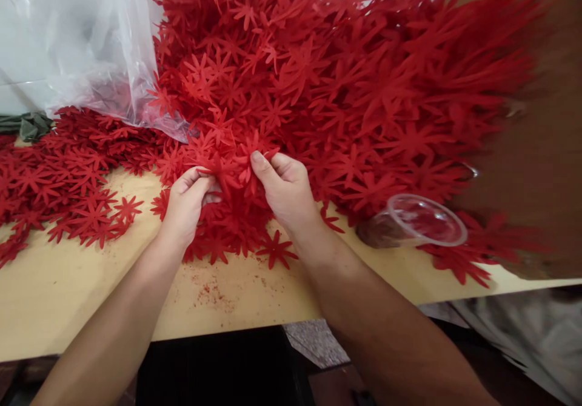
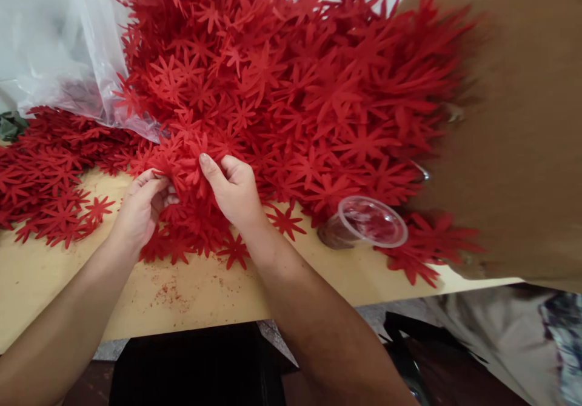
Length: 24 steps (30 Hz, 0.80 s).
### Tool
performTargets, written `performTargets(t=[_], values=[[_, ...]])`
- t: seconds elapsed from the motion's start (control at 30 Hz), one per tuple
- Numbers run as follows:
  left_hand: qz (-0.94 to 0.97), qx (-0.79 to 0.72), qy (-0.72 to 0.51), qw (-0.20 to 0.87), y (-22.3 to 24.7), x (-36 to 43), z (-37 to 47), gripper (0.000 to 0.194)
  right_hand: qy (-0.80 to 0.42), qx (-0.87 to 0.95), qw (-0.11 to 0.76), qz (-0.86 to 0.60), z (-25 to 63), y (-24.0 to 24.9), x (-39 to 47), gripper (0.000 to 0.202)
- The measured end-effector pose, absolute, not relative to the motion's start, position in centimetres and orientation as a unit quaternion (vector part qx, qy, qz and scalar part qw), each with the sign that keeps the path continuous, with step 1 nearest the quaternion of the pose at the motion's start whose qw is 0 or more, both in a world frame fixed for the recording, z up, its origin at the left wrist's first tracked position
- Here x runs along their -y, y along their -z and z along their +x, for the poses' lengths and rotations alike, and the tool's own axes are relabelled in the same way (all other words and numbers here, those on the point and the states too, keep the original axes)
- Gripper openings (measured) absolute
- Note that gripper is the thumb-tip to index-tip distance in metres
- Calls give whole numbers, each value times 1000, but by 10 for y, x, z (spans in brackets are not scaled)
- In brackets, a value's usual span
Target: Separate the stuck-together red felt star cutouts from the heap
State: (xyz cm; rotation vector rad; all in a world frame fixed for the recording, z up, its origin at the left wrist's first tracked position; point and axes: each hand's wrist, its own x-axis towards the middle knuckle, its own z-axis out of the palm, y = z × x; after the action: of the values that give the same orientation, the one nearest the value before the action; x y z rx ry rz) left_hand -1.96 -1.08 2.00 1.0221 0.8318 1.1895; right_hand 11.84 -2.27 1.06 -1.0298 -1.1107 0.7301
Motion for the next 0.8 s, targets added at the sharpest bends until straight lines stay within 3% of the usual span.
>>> performTargets(t=[0.33,0.6,0.8], values=[[483,-388,-507,599,-24,10,-20,18,-280,524,678,-432,121,-4,17,28],[445,-367,-506,641,-22,11,-22,28,-315,518,639,-472,121,-10,23,45],[444,-395,-499,631,-25,13,-20,36,-315,529,622,-484,116,-12,28,46]])
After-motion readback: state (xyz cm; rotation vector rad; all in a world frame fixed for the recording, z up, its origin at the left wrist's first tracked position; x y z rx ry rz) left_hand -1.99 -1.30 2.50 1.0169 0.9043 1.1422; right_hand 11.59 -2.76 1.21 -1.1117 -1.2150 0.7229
